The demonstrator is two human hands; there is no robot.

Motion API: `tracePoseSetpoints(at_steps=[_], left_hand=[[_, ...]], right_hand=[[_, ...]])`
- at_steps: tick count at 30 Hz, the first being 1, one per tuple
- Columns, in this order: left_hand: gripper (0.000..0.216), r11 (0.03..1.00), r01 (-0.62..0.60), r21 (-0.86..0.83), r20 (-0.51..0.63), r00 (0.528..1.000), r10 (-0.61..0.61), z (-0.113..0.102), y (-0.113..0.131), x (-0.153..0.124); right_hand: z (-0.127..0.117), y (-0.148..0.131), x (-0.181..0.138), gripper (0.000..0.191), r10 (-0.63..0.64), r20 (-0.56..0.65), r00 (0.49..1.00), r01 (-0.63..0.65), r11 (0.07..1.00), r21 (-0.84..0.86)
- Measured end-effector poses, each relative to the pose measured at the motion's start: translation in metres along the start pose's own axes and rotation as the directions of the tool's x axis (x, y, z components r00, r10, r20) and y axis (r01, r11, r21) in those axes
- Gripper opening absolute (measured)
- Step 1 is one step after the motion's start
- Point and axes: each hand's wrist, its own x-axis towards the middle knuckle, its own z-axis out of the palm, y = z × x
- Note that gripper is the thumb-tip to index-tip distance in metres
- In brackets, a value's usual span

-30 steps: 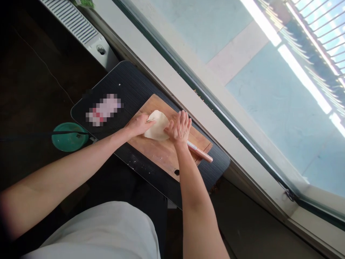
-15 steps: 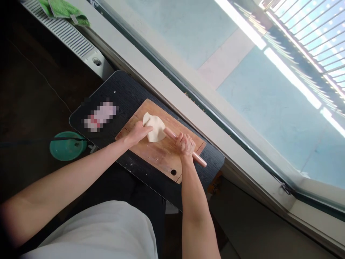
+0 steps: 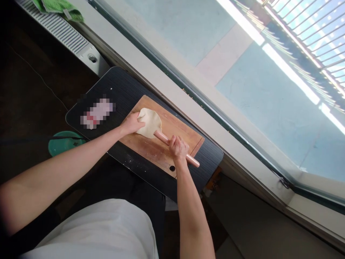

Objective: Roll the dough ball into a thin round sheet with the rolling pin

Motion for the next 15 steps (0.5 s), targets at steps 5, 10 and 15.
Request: tracePoseSetpoints(at_steps=[5,10,15], left_hand=[[0.036,0.999,0.047,-0.001,0.000,0.999,-0.047,-0.010,-0.008,0.007],[0.032,0.779,0.387,-0.493,0.120,0.917,-0.380,-0.004,-0.018,-0.012],[0.026,0.845,0.319,-0.428,0.068,0.944,-0.322,0.012,-0.020,-0.032]], right_hand=[[0.012,-0.032,0.025,0.038,-0.113,-0.019,0.993,0.111,0.989,-0.100],[0.016,-0.051,0.040,0.030,-0.161,-0.131,0.978,0.154,0.986,-0.061],[0.026,-0.071,0.039,0.037,-0.185,-0.172,0.968,0.194,0.980,0.036]])
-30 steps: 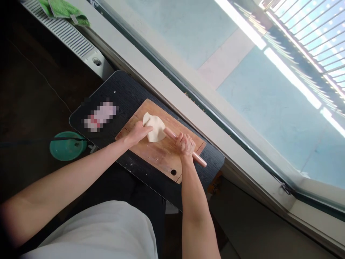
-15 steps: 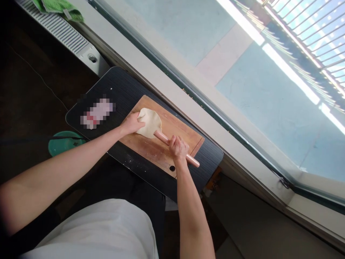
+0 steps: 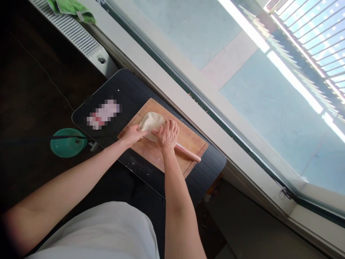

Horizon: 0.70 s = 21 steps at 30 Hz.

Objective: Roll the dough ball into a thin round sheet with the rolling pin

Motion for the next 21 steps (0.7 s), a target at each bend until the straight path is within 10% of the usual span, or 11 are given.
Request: tracePoseSetpoints(at_steps=[6,21], left_hand=[[0.014,0.946,-0.152,0.286,-0.095,0.978,0.186,-0.002,0.006,-0.004],[0.008,0.961,-0.186,0.205,-0.011,0.981,0.193,-0.003,0.013,0.006]], right_hand=[[-0.002,0.003,0.023,0.039,-0.020,-0.004,1.000,0.020,0.998,-0.054],[0.010,0.010,0.028,0.048,0.162,-0.106,0.981,-0.166,0.986,-0.026]])
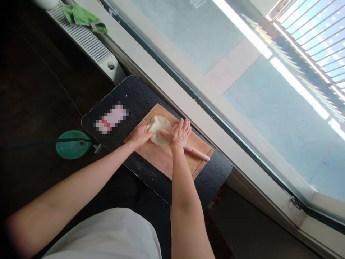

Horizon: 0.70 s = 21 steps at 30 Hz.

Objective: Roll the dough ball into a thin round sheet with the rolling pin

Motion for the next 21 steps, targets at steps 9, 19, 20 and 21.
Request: tracePoseSetpoints(at_steps=[9,19,20,21], left_hand=[[0.014,0.990,-0.032,0.141,0.012,0.999,0.031,0.000,-0.007,0.005],[0.020,0.935,-0.300,0.189,-0.005,0.952,0.306,0.001,-0.042,0.023],[0.021,0.931,-0.329,0.160,-0.002,0.943,0.333,0.002,-0.046,0.026],[0.022,0.925,-0.357,0.128,0.002,0.933,0.360,0.002,-0.049,0.029]], right_hand=[[-0.002,0.005,0.010,0.049,-0.023,-0.047,0.999,0.022,1.000,-0.003],[0.011,0.010,0.030,0.044,-0.030,-0.188,0.982,0.027,0.999,-0.016],[0.012,0.013,0.030,0.045,-0.045,-0.199,0.979,0.042,0.999,-0.018],[0.014,0.015,0.025,0.045,-0.075,-0.207,0.975,0.072,0.997,-0.023]])
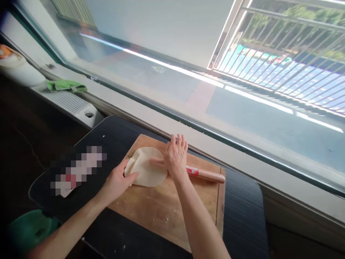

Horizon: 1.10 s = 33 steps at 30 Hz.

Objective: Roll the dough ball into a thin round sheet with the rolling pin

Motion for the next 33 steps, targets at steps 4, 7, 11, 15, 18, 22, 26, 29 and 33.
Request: tracePoseSetpoints(at_steps=[4,7,11,15,18,22,26,29,33], left_hand=[[0.026,0.992,-0.102,-0.068,-0.036,0.994,0.100,0.001,-0.004,0.004],[0.027,0.992,-0.071,-0.106,-0.032,0.997,0.068,-0.001,0.002,0.007],[0.029,0.956,-0.039,-0.292,0.054,0.997,0.057,-0.006,0.005,0.015],[0.017,0.897,0.029,-0.442,0.109,0.994,0.021,-0.008,0.010,0.026],[0.016,0.892,0.007,-0.453,0.067,0.997,0.026,-0.004,0.022,0.027],[0.009,0.889,-0.138,-0.436,0.013,0.987,0.159,0.003,0.045,0.012],[0.015,0.829,-0.285,-0.481,0.063,0.932,0.357,0.006,0.070,-0.009],[0.023,0.779,-0.335,-0.531,0.143,0.870,0.472,0.008,0.083,-0.022],[0.020,0.809,-0.314,-0.497,0.216,0.858,0.466,0.016,0.068,-0.026]], right_hand=[[0.006,-0.001,-0.017,0.043,-0.077,-0.055,0.996,0.075,0.997,-0.031],[0.001,-0.007,0.004,0.041,0.099,-0.103,0.990,-0.106,0.992,-0.062],[-0.018,-0.014,0.019,0.032,0.163,-0.108,0.981,-0.174,0.979,-0.103],[-0.023,-0.018,-0.030,0.036,0.039,-0.147,0.988,-0.063,0.985,-0.162],[-0.025,-0.019,-0.064,0.041,0.058,-0.081,0.995,-0.073,0.978,-0.197],[-0.050,-0.006,-0.086,0.049,0.314,0.008,0.949,-0.307,0.933,-0.189],[-0.084,0.018,-0.111,0.052,0.465,0.025,0.885,-0.452,0.872,-0.190],[-0.100,0.031,-0.130,0.063,0.549,0.044,0.834,-0.530,0.822,-0.207],[-0.111,0.041,-0.143,0.062,0.597,0.063,0.800,-0.573,0.791,-0.214]])
